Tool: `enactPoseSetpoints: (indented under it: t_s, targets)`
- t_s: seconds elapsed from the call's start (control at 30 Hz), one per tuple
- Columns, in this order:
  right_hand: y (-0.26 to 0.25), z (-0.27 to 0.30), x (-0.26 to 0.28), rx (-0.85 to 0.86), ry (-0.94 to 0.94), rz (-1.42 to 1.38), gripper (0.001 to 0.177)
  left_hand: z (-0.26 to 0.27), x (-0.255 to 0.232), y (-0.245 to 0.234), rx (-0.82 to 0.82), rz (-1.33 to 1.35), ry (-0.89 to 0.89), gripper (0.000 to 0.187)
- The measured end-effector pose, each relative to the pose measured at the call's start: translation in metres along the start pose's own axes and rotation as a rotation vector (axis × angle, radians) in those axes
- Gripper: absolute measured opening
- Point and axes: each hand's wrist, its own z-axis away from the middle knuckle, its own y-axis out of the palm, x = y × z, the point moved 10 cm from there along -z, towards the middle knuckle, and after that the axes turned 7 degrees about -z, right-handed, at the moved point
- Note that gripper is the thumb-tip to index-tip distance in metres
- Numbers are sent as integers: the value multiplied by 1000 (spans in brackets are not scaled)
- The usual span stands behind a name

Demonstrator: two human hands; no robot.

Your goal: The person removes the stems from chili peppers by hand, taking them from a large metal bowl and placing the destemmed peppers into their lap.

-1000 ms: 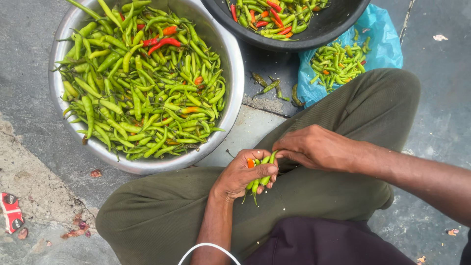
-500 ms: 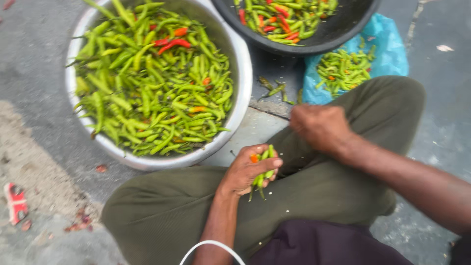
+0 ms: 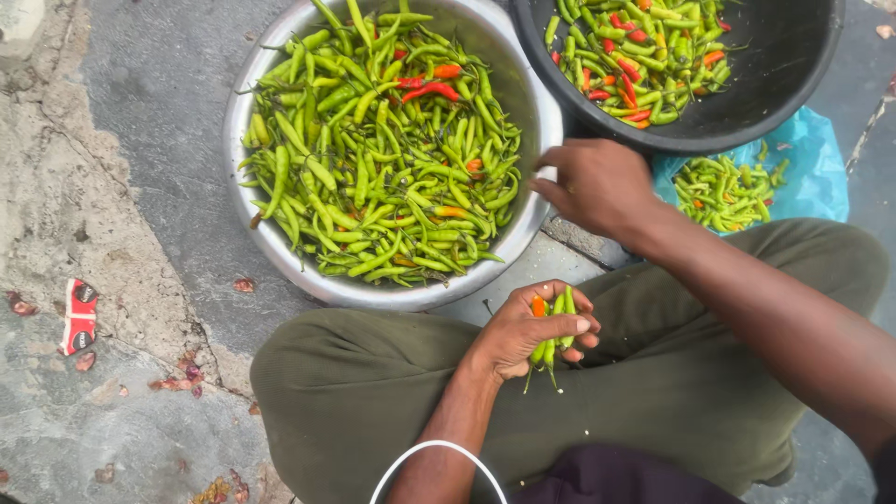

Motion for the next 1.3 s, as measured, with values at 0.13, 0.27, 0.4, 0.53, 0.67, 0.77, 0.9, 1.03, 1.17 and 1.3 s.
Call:
enactPoseSetpoints:
  t_s: [0.13, 0.27, 0.4, 0.53, 0.67, 0.77, 0.9, 1.03, 1.17, 1.3]
  targets:
    - [58, -119, 45, -37, -171, 68, 25, 3, -5, -8, -34, -34, 67, 25]
    - [78, -172, 53, -96, -149, 64, 25, 5, -8, -12, -45, 24, 87, 25]
    - [78, -140, 58, -21, -146, -8, 22, 4, -8, -10, -26, 43, 97, 23]
    - [51, -59, 38, 42, -70, -702, 23, 2, -12, -9, -12, 92, 128, 24]
    - [34, 22, 24, 212, 119, -1560, 34, -1, -11, -19, -137, 132, 104, 26]
    - [32, 72, 30, 363, 233, -1828, 40, -2, -12, -28, -188, 135, 154, 26]
    - [37, 93, 49, 438, 246, -1838, 35, 3, -13, -31, -171, 189, 229, 26]
    - [30, 112, 46, 412, 158, -1544, 28, 9, -8, -35, -189, 240, 231, 20]
    - [30, 138, 46, 695, 134, -1437, 19, 22, -15, -12, 83, 242, 183, 21]
    - [36, 149, 36, 771, 198, -1337, 12, 33, -6, 18, 320, 81, 19, 24]
